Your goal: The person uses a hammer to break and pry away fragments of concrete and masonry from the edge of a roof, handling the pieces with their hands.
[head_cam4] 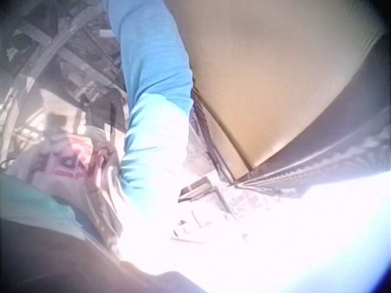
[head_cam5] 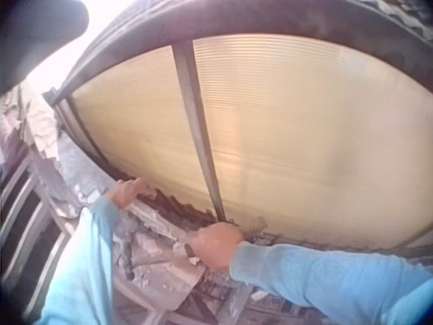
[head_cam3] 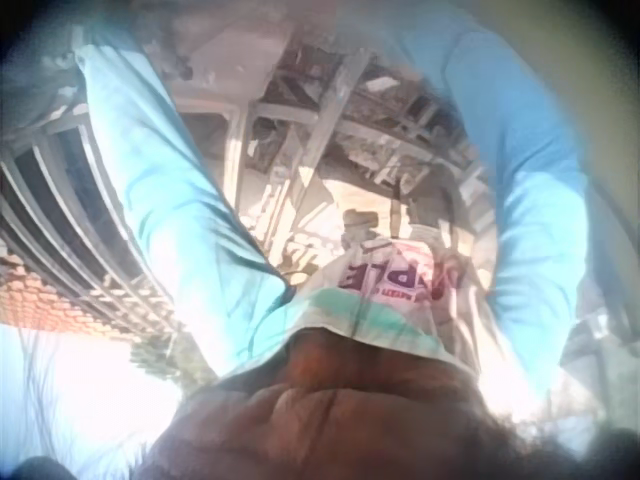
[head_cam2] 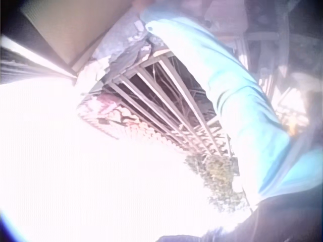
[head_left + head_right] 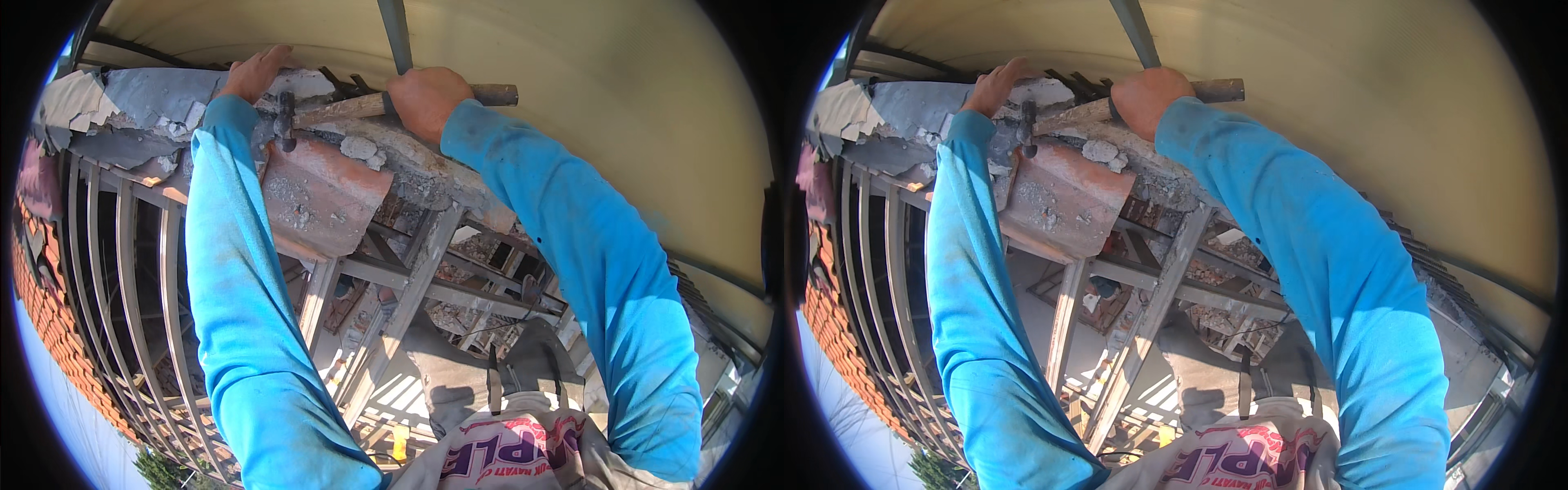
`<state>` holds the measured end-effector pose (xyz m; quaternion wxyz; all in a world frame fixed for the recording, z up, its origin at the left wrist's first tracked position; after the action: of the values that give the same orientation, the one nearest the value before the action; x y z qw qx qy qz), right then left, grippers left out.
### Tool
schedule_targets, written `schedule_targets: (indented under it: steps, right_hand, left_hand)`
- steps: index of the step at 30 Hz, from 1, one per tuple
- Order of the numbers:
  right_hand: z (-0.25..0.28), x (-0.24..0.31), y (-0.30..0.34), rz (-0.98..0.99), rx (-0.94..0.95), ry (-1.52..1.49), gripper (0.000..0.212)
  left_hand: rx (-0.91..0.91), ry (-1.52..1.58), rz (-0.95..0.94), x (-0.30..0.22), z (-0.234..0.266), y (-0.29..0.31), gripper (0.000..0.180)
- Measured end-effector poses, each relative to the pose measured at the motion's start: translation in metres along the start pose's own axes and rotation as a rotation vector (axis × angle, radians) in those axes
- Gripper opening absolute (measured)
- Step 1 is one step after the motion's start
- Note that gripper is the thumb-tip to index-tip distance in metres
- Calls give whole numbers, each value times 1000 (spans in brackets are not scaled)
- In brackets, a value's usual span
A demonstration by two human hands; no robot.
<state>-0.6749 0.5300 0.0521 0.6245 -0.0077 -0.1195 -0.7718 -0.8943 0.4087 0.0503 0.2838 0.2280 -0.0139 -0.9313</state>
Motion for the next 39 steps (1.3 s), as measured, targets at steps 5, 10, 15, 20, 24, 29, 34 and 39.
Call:
schedule_targets:
  steps: [5, 10, 15, 20, 24, 29, 34, 39]
  right_hand:
    - [-17, 27, 37, 121, 48, -26, 15]
    - [-74, 36, 107, 277, 149, -10, 17]
    - [-148, -6, 204, 133, 424, -136, 28]
    - [-203, -89, 349, -269, 661, -188, 37]
    - [-222, -136, 458, -563, 681, -191, 42]
    - [-226, -175, 529, -864, 613, -268, 40]
    - [-230, -193, 541, -973, 534, -326, 39]
    - [-239, -203, 535, -1024, 496, -363, 41]
  left_hand:
    - [61, -306, -97, -7, -5, 9, 43]
    - [74, -525, -48, -58, 1, 16, 39]
    - [-110, -660, -291, -52, 4, 37, 47]
    - [-236, -576, -297, -42, -4, 44, 43]
    - [-579, 198, -241, -47, -1, 64, 37]
    - [-544, 956, -269, -134, -102, 109, 30]
    - [-61, 597, -505, -266, -252, 153, 41]
    - [101, 288, -730, -308, -368, 187, 42]
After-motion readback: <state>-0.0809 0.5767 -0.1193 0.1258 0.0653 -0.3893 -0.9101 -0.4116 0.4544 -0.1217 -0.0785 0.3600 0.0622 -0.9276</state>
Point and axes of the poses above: each hand's wrist, its own y-axis away from the middle knuckle, its own z-axis out of the back of the hand, x = y × z, the point moved 9 cm from there along -y, towards the middle knuckle, and after that the axes turned 11 degrees about -z, right-handed, at the moved point
